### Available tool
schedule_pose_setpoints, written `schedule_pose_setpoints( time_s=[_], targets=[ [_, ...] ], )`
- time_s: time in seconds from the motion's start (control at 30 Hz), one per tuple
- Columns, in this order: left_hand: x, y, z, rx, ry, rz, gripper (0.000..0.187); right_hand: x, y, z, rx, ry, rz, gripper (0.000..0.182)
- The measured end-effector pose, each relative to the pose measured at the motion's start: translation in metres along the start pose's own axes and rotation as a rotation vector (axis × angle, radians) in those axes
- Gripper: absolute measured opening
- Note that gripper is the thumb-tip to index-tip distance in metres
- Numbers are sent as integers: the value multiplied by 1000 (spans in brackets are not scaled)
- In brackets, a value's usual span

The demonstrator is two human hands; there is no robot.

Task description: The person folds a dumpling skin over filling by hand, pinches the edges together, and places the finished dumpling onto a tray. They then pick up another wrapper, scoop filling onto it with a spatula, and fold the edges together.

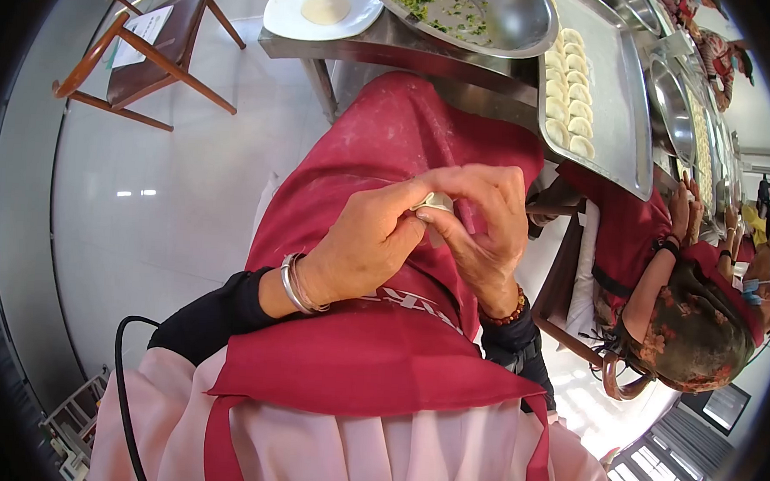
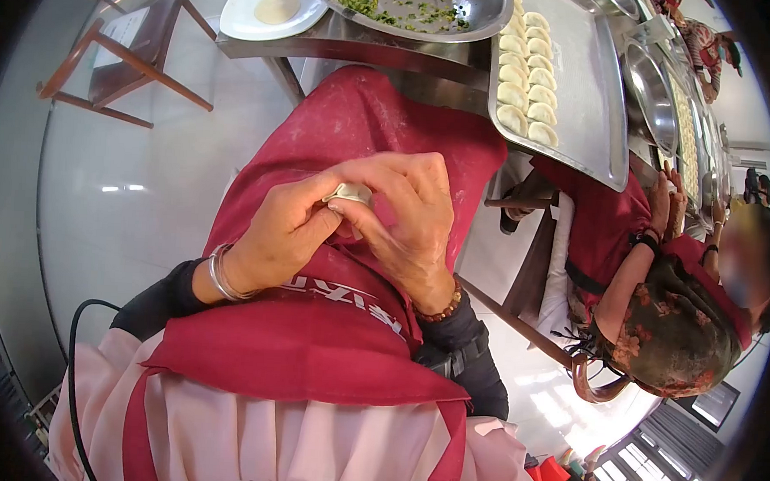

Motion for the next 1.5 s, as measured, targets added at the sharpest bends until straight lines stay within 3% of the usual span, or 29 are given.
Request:
schedule_pose_setpoints(
  time_s=[0.07, 0.2, 0.27, 0.37, 0.47, 0.53, 0.77, 0.9, 1.1, 1.27, 1.3, 1.37, 1.5],
  targets=[
    [0, 0, 6, 153, 133, -54, 55, -1, 1, -2, 22, -48, -18, 19],
    [2, 0, 10, 110, 114, -63, 50, 3, -3, -3, -6, 93, 73, 20],
    [5, -7, 23, 394, 343, -38, 44, 6, -3, -3, -11, 128, 67, 20],
    [4, -7, 29, 410, 384, -38, 39, 6, 2, -2, -14, 132, 24, 20],
    [6, -6, 26, 402, 358, -47, 35, 4, 3, 3, -37, 99, 3, 19],
    [4, -2, 18, 293, 274, -66, 35, -1, 7, 1, -23, -43, -91, 19],
    [-1, -1, -2, 76, -76, -91, 42, 6, 5, -4, -15, 62, -19, 24],
    [-1, -3, -1, 36, -63, -6, 45, 3, 1, -3, -31, 13, 25, 23],
    [1, -1, 16, 166, 128, -121, 44, 6, -3, -10, -126, -18, 121, 22],
    [5, -10, 30, 370, 352, 16, 35, 10, 2, -17, -149, -28, 97, 23],
    [5, -11, 28, 372, 351, 20, 35, 9, 0, -12, -144, -28, 95, 23],
    [5, -12, 22, 446, 347, 13, 33, 5, 1, -11, -256, -240, -28, 22],
    [10, -12, 34, 351, 345, 2, 32, 15, -2, -20, -254, -152, 64, 20]
  ],
)
Point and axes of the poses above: each hand's wrist, its own x-axis away from the middle knuckle, its own y-axis out of the back of the hand, z = x × y, the point moved 8 cm from there along -x, towards the middle knuckle, and after that the axes turned 15 degrees about -z, right-handed, at the moved point
